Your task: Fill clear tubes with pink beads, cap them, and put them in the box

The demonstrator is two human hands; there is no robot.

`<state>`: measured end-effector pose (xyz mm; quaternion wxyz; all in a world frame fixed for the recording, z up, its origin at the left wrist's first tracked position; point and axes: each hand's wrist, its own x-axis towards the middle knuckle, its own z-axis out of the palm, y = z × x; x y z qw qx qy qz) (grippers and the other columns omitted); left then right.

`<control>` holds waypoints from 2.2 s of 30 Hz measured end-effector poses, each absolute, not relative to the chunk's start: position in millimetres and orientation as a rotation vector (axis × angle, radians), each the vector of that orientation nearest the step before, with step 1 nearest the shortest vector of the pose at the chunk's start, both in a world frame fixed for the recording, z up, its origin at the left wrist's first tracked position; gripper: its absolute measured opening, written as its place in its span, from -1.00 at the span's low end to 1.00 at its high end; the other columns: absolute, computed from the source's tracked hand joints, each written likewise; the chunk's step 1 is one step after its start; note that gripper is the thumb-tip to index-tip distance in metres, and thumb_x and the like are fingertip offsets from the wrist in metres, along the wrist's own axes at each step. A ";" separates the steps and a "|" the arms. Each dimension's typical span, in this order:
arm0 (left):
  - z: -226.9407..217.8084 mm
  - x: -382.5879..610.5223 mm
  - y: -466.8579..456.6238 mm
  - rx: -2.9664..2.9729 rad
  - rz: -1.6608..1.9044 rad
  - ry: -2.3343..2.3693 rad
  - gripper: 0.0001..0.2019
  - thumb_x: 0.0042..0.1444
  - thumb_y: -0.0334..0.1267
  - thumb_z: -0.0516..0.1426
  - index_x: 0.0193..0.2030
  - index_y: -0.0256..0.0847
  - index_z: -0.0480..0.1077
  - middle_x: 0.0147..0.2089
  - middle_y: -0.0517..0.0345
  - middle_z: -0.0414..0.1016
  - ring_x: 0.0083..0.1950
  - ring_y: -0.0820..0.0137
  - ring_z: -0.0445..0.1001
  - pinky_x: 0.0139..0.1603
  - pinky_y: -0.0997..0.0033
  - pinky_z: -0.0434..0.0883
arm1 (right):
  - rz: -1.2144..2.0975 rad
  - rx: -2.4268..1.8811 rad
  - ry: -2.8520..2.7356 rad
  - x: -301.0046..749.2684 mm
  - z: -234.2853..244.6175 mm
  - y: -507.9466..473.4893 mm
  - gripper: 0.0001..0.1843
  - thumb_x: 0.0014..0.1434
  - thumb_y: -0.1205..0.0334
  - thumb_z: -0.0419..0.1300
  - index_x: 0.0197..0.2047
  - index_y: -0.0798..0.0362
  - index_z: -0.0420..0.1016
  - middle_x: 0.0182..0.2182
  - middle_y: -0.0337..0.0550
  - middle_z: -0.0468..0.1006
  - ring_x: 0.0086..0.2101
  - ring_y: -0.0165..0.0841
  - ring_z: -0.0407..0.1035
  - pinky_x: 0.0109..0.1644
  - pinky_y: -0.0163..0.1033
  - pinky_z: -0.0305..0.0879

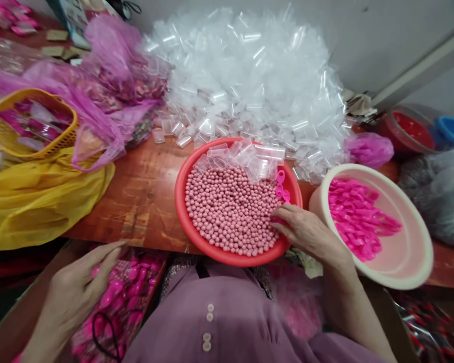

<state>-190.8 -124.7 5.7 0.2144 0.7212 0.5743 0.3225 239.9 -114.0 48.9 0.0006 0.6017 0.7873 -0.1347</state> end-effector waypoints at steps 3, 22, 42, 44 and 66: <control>9.9 -134.6 -83.5 2.159 0.941 1.515 -0.82 0.19 -0.26 0.12 -0.15 -0.14 0.54 -0.16 0.15 0.67 -0.21 0.31 0.63 -0.07 0.30 0.56 | -0.305 2.018 2.559 224.8 49.4 -89.0 -0.85 0.33 0.19 0.11 -0.18 0.06 0.45 -0.28 -0.08 0.56 -0.29 -0.25 0.48 -0.19 -0.16 0.36; -4.6 -30.2 -23.5 2.217 0.828 1.032 -0.73 0.30 -0.30 0.03 0.03 -0.36 0.42 0.03 -0.13 0.57 0.06 0.22 0.55 0.14 0.16 0.48 | -0.806 2.038 2.523 197.4 19.5 -23.7 -0.79 0.17 0.14 0.25 -0.21 0.11 0.51 -0.32 -0.13 0.55 -0.35 -0.32 0.39 -0.27 -0.26 0.22; -21.8 0.7 -11.8 2.197 0.580 1.006 -0.64 0.28 -0.39 -0.14 0.13 -0.43 0.27 0.14 -0.28 0.43 0.20 0.19 0.42 0.32 0.07 0.31 | -0.001 1.470 2.343 179.2 37.4 -45.1 -0.72 0.35 0.28 -0.03 -0.08 0.21 0.47 -0.23 0.12 0.55 -0.16 -0.06 0.39 -0.14 -0.10 0.18; -23.8 3.4 -9.3 2.188 0.560 0.987 -0.65 0.26 -0.40 -0.13 0.13 -0.41 0.26 0.13 -0.26 0.43 0.19 0.19 0.42 0.31 0.08 0.32 | -0.144 1.429 2.345 174.8 40.2 -37.3 -0.78 0.29 0.38 0.00 -0.22 0.17 0.48 -0.27 0.07 0.55 -0.23 -0.15 0.40 -0.19 -0.15 0.15; 0.4 -10.9 -13.1 1.668 0.701 0.738 -0.36 0.15 -0.11 0.19 0.33 -0.32 0.21 0.23 -0.16 0.46 0.22 0.17 0.46 0.31 0.09 0.32 | -2.005 1.791 2.695 192.9 15.4 -45.8 -0.53 0.18 0.02 0.27 0.12 -0.01 0.49 0.01 -0.09 0.53 0.02 -0.25 0.42 0.12 -0.12 0.35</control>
